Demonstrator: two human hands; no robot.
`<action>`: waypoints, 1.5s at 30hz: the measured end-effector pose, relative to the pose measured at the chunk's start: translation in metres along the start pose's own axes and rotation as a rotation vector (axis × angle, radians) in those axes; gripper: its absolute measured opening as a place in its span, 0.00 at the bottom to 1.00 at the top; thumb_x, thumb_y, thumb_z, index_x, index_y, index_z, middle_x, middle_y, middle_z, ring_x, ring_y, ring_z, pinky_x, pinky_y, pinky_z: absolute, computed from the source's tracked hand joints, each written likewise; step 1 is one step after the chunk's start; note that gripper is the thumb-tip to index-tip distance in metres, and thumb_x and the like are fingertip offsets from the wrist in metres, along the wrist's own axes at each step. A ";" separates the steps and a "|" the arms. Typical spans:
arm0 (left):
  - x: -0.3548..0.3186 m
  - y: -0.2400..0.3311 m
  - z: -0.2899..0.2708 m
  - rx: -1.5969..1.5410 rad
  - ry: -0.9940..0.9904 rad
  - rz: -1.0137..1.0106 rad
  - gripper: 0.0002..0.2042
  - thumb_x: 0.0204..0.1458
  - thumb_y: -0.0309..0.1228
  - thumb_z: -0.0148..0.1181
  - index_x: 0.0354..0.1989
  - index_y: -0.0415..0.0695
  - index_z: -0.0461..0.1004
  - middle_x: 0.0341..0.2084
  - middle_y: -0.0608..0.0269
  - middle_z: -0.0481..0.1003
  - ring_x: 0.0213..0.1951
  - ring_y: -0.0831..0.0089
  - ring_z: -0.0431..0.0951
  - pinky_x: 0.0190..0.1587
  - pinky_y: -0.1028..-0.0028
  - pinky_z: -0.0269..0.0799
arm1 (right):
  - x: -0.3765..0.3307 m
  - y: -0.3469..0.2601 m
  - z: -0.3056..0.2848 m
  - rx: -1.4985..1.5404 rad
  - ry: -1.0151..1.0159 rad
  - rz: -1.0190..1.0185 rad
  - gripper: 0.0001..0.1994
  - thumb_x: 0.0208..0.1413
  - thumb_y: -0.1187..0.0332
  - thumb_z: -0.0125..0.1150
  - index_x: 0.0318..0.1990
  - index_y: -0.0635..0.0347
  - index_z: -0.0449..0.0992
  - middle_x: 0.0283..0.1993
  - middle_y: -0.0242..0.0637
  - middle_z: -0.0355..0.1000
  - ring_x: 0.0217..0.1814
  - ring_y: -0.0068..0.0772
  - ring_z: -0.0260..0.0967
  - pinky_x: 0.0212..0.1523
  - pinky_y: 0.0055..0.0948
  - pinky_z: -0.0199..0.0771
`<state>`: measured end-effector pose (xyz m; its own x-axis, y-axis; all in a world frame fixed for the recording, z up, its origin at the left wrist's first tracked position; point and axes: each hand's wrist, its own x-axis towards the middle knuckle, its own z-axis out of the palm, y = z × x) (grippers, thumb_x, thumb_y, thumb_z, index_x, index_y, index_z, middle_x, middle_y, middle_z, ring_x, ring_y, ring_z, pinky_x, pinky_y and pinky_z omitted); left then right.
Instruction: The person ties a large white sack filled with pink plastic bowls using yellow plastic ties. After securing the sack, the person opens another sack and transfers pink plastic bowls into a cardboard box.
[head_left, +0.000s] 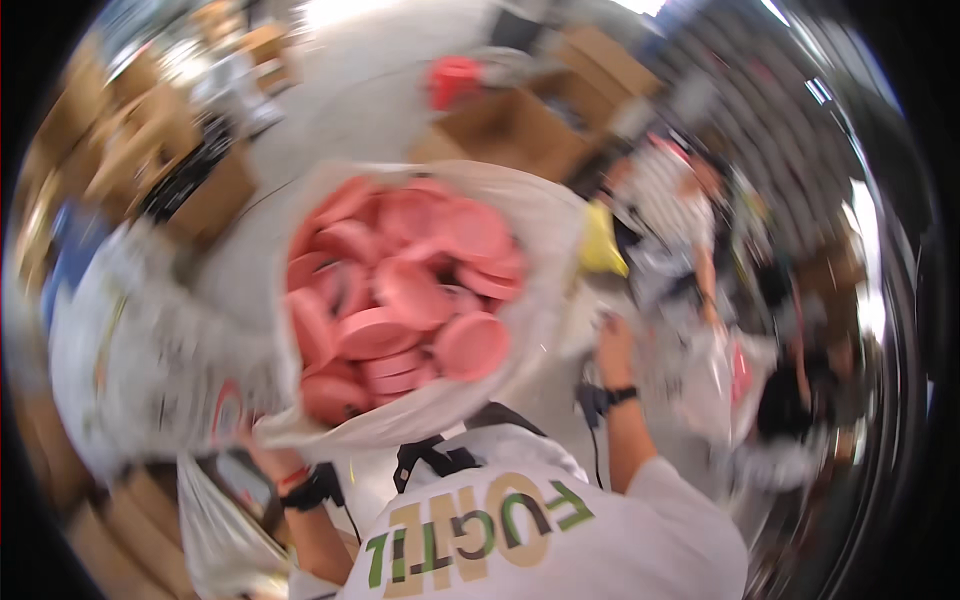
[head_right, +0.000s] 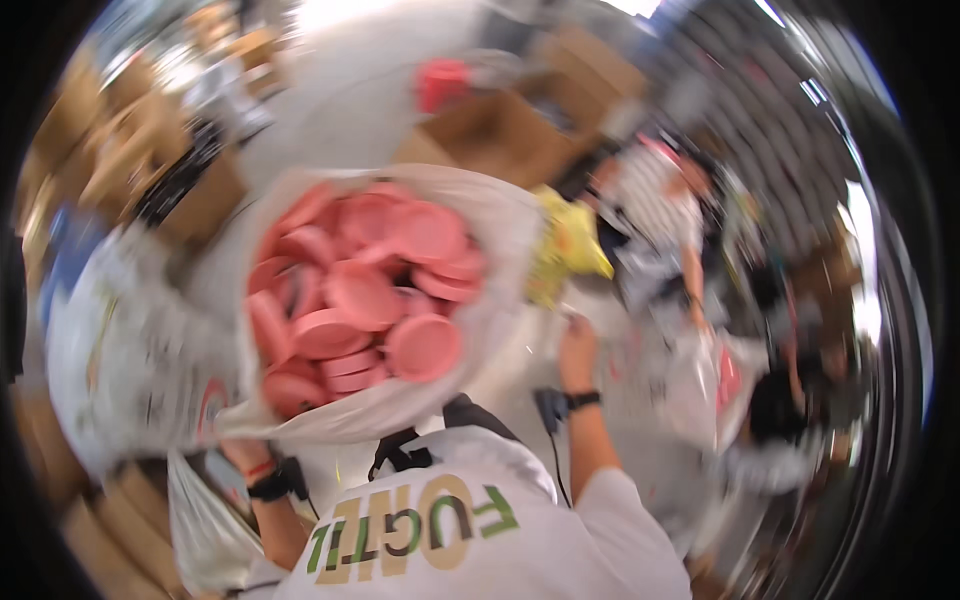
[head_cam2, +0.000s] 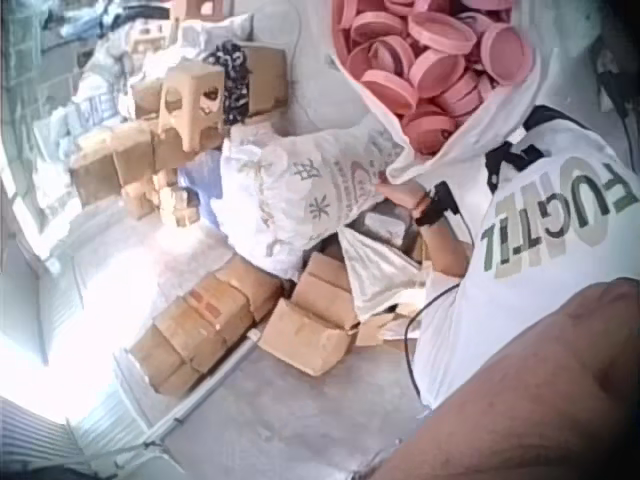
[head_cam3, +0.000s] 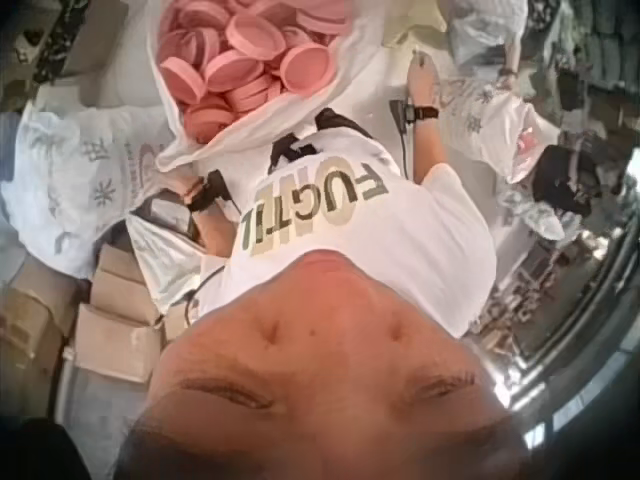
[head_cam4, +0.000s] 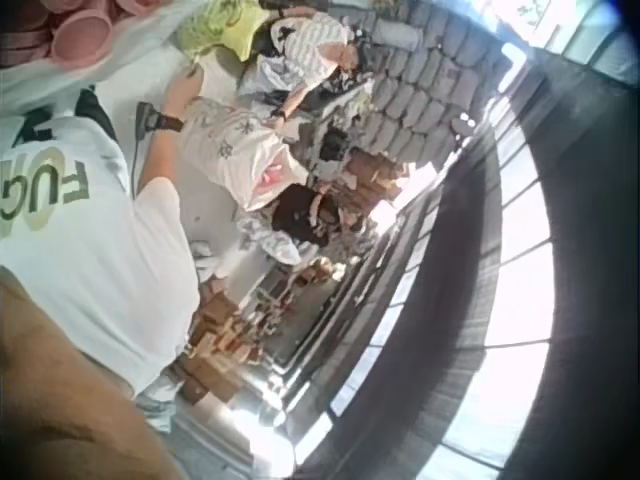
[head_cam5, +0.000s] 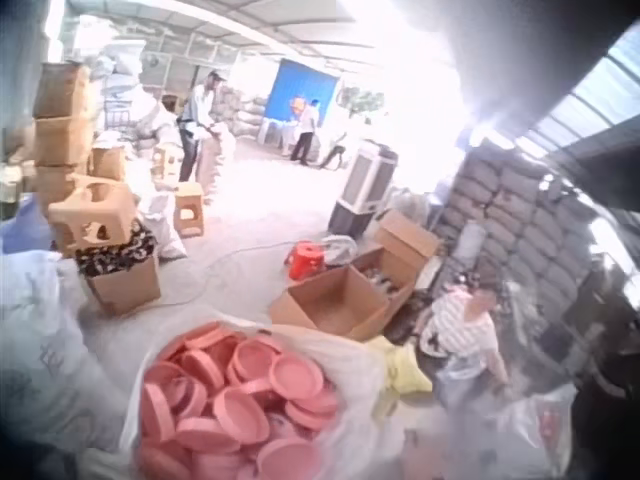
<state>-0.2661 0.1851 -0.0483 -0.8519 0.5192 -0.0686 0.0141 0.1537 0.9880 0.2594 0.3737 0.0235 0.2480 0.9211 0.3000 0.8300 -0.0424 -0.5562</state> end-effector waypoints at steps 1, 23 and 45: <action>0.005 -0.027 -0.006 0.094 -0.023 -0.014 0.14 0.60 0.42 0.42 0.40 0.44 0.66 0.35 0.60 0.68 0.36 0.69 0.69 0.41 0.68 0.67 | -0.001 -0.021 -0.006 -0.027 -0.101 0.136 0.09 0.54 0.72 0.49 0.38 0.67 0.73 0.36 0.55 0.72 0.39 0.53 0.71 0.38 0.40 0.69; -0.266 -0.123 0.199 0.554 -0.831 -0.298 0.13 0.53 0.35 0.52 0.33 0.34 0.72 0.23 0.55 0.75 0.23 0.71 0.75 0.27 0.71 0.71 | -0.034 0.299 -0.100 0.521 -0.321 0.652 0.11 0.59 0.69 0.48 0.41 0.67 0.71 0.22 0.32 0.69 0.15 0.22 0.63 0.16 0.25 0.63; -0.334 -0.023 0.247 1.044 -1.019 0.109 0.14 0.53 0.39 0.51 0.35 0.39 0.73 0.32 0.47 0.76 0.37 0.51 0.75 0.42 0.60 0.69 | 0.098 0.094 -0.267 1.362 -0.897 -0.034 0.08 0.55 0.75 0.55 0.43 0.66 0.72 0.28 0.28 0.70 0.25 0.16 0.63 0.25 0.17 0.62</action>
<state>0.1472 0.2155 -0.0825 -0.0970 0.8571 -0.5060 0.7958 0.3721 0.4778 0.4946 0.3565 0.2073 -0.5178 0.8522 0.0755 -0.3224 -0.1126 -0.9399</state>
